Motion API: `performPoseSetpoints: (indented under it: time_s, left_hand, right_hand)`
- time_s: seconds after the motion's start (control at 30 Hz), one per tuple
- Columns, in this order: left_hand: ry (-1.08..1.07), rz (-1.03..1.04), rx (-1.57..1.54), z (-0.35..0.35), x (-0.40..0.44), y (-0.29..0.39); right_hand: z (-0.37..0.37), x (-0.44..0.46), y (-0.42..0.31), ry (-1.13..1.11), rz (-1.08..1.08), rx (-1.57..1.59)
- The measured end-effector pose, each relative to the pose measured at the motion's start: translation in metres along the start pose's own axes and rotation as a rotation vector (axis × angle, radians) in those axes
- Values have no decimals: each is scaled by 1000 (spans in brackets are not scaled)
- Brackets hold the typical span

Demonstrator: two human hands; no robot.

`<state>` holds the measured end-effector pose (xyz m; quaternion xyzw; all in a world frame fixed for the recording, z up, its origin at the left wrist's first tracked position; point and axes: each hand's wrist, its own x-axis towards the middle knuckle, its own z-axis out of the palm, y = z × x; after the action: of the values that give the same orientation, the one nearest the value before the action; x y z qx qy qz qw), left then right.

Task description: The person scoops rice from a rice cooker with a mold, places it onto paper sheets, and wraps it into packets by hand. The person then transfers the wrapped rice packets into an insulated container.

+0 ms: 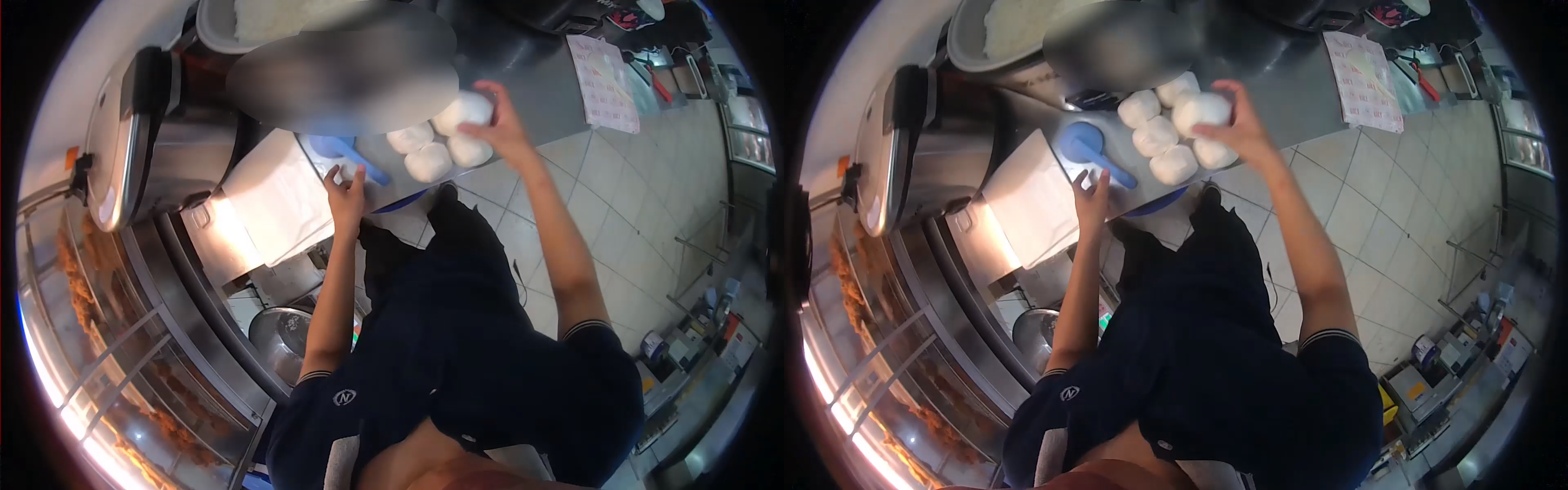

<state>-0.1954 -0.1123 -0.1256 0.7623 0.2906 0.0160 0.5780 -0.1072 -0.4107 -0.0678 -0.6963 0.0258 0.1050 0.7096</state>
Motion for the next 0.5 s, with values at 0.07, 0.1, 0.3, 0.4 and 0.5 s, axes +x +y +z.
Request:
performPoseSetpoints:
  time_s: [0.07,0.1,0.3,0.4,0.5]
  left_hand:
    - [-149,-257,15,-2,9,4]
    - [-143,-213,16,2,15,-10]
    - [-85,-134,17,6,-9,25]
    - [-81,-110,17,-1,-33,38]
    - [-32,23,69,-9,-46,43]
  right_hand:
    - [-54,42,6,-11,-46,-201]
    - [-71,65,13,-22,-47,-193]
    - [-87,141,53,-301,-46,-550]
    - [-97,151,64,-209,-94,-497]
    - [-113,117,79,80,-160,-464]
